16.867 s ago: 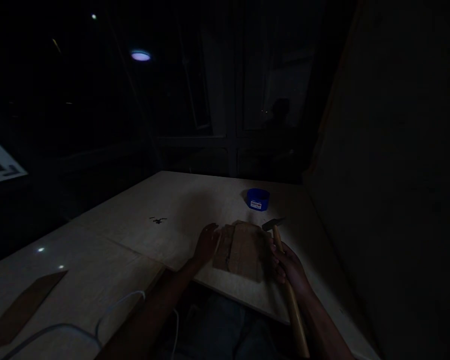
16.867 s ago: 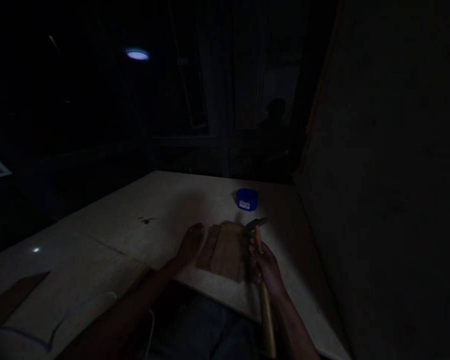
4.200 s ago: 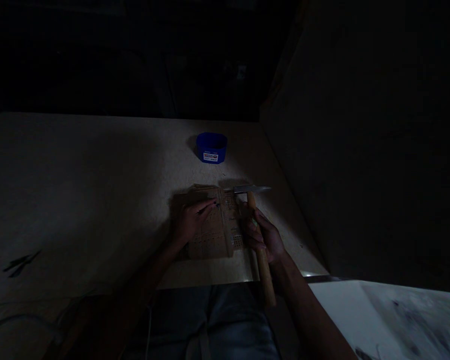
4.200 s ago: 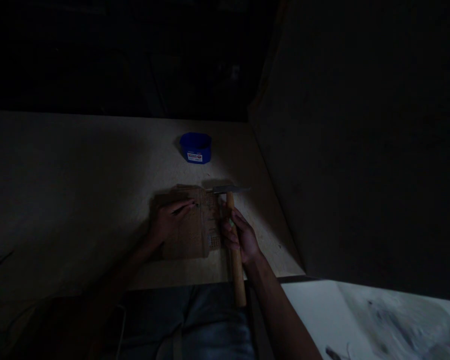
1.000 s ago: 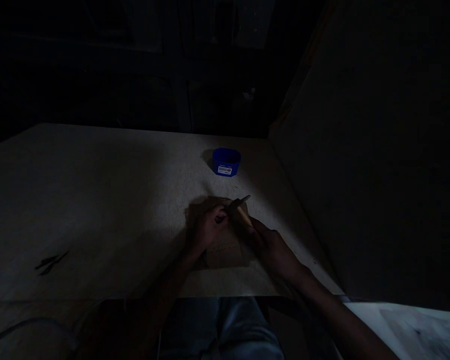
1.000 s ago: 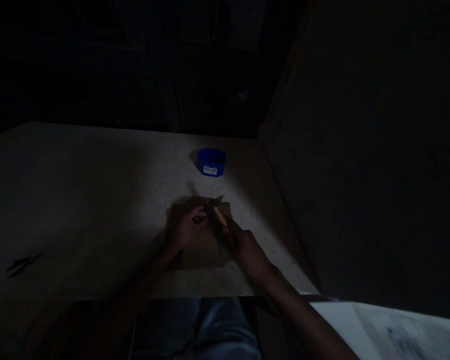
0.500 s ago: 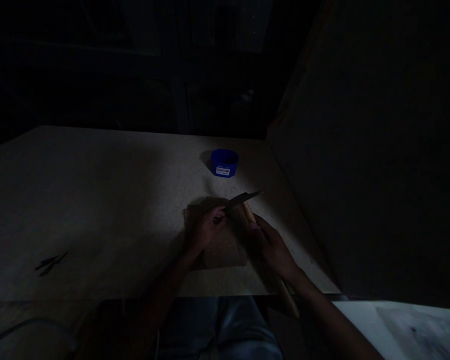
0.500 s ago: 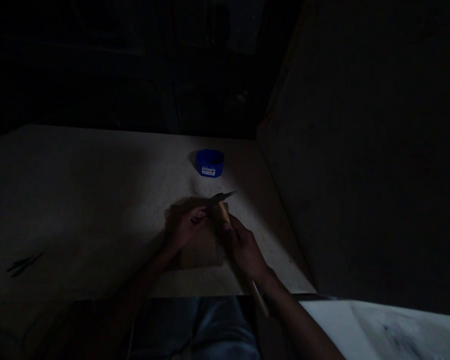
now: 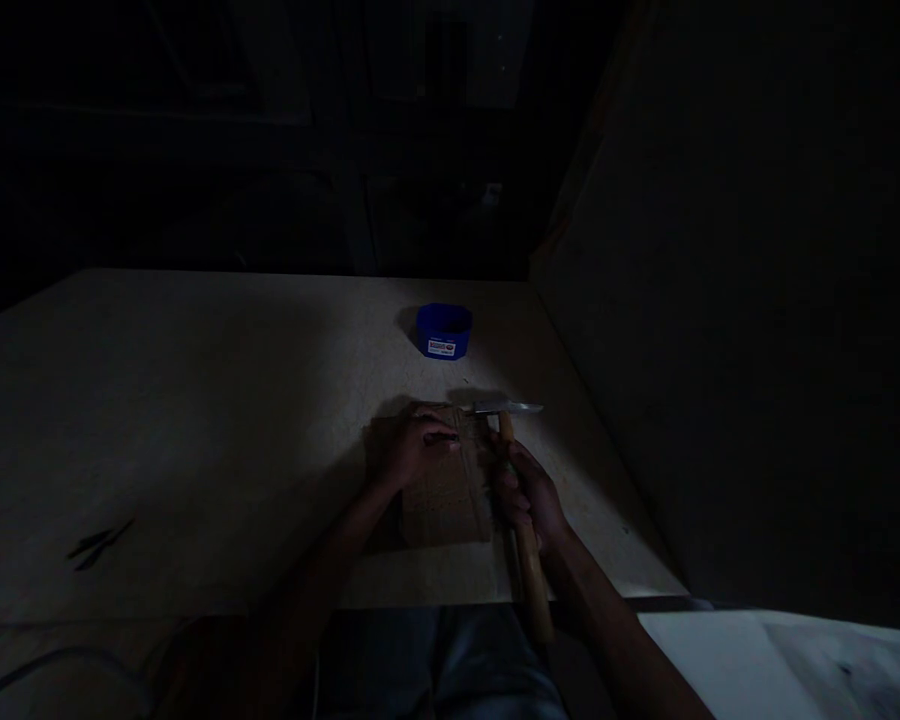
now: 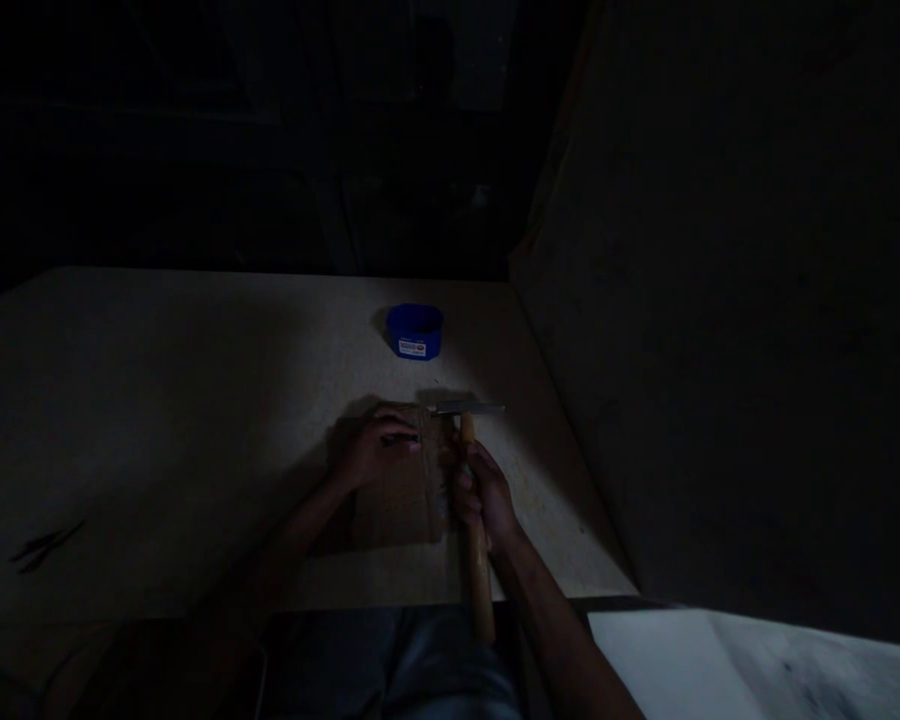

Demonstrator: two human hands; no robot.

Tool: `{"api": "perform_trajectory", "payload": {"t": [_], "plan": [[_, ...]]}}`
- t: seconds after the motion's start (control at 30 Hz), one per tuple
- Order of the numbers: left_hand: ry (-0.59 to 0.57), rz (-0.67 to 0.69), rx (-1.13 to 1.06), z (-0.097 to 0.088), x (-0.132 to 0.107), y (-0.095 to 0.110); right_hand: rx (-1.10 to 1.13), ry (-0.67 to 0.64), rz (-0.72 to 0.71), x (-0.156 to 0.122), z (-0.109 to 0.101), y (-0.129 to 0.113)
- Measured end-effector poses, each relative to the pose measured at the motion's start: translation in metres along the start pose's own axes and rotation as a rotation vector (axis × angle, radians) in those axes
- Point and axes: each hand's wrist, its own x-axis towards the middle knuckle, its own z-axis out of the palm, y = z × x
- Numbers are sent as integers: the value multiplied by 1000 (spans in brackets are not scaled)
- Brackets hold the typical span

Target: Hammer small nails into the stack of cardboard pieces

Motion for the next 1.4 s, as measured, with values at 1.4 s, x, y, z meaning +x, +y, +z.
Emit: {"api": "perform_trajectory", "payload": {"t": [1.4], "plan": [[576,-267,30,-93,-80,15,225,-389,189,4,-43,-17]]}}
